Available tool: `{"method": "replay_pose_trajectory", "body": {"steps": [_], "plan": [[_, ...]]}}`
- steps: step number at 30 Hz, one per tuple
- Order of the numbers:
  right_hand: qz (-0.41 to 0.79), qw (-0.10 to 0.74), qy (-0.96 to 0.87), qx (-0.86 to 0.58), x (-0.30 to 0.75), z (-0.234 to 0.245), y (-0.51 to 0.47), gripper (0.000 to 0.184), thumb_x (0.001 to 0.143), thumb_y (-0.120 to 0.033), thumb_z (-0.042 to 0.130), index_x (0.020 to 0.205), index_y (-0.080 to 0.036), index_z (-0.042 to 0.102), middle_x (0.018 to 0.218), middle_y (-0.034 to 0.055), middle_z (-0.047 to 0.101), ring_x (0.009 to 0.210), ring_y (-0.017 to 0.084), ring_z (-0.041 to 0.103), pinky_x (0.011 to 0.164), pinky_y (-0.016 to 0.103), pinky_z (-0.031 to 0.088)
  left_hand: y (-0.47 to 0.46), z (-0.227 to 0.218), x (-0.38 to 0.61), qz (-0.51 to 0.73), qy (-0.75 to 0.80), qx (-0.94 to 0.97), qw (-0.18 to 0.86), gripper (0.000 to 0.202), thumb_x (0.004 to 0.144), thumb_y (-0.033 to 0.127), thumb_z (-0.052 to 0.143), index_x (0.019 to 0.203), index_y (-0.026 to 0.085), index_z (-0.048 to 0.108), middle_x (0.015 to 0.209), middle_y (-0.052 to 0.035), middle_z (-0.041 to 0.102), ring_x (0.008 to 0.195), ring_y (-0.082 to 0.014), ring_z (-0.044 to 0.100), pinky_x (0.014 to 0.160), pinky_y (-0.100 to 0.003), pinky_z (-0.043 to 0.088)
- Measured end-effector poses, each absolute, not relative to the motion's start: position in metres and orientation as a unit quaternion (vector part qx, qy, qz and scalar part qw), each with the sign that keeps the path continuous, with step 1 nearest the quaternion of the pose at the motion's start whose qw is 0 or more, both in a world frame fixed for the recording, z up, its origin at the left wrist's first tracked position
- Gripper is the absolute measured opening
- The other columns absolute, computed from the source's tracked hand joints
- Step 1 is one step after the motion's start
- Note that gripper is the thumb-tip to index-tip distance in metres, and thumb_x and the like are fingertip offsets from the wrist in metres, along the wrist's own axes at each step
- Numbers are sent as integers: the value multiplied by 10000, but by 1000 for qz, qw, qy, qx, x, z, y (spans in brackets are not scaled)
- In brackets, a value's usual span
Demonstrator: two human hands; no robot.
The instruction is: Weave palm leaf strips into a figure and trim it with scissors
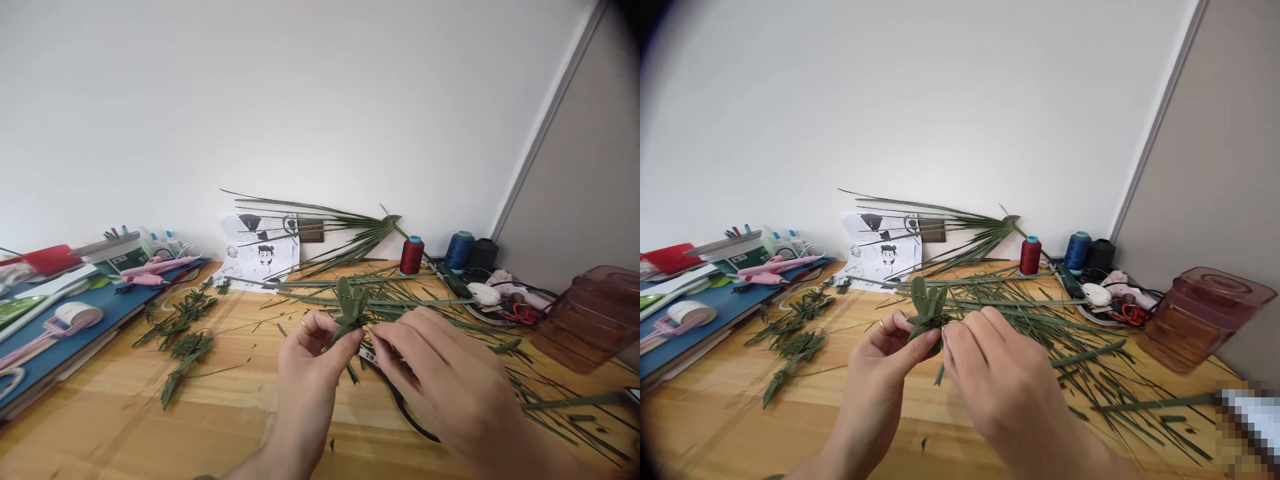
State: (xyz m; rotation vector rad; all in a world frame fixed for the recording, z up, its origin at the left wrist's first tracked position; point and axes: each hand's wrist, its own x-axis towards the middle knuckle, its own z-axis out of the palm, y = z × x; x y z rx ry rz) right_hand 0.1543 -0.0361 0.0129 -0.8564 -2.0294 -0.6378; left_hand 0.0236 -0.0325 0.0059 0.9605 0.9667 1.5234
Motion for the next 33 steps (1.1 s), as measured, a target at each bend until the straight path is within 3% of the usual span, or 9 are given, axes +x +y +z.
{"method": "replay_pose_trajectory", "body": {"steps": [8, 13, 18, 25, 29, 33], "plan": [[-172, 437, -809, -354, 151, 5, -33, 308, 776, -78, 471, 1080, -121, 444, 823, 45, 582, 684, 136, 522, 592, 251, 413, -32, 1, 22, 618, 393, 437, 522, 143, 621, 162, 664, 660, 152, 527, 673, 16, 601, 669, -97, 542, 645, -208, 446], [-161, 482, -790, -344, 148, 2, -32, 286, 758, -51, 457, 1037, -107, 430, 843, 61, 554, 722, 137, 522, 608, 241, 427, -35, 4, 26, 643, 353, 424, 531, 220, 615, 103, 659, 795, 176, 558, 749, 12, 644, 717, -103, 575, 658, -194, 460], [-152, 502, -789, -320, 149, -2, -25, 264, 728, -23, 506, 967, -117, 444, 786, 52, 552, 714, 142, 516, 631, 269, 436, -38, 0, 25, 641, 324, 493, 491, 132, 662, 101, 622, 755, 195, 616, 745, 27, 621, 710, -81, 555, 653, -164, 455], [-114, 538, -763, -340, 150, -3, -24, 182, 730, -67, 535, 879, -161, 489, 789, 32, 574, 747, 133, 547, 667, 251, 446, -31, -13, 18, 665, 286, 615, 314, 283, 721, 44, 539, 911, 237, 621, 973, -42, 547, 918, -163, 520, 691, -252, 474], [-53, 553, -745, -370, 149, -8, -27, 173, 742, -101, 518, 877, -202, 479, 800, 10, 572, 713, 120, 580, 657, 228, 468, -30, -12, 18, 681, 248, 662, 192, 407, 706, -33, 512, 971, 260, 608, 1009, -50, 509, 877, -139, 538, 732, -260, 474], [6, 574, -713, -403, 147, -7, -28, 155, 743, -152, 512, 867, -236, 472, 769, -11, 587, 686, 115, 611, 627, 193, 490, -30, -5, 20, 711, 231, 650, 136, 394, 707, -19, 516, 945, 277, 622, 1022, -50, 461, 815, -119, 552, 688, -239, 494]]}}
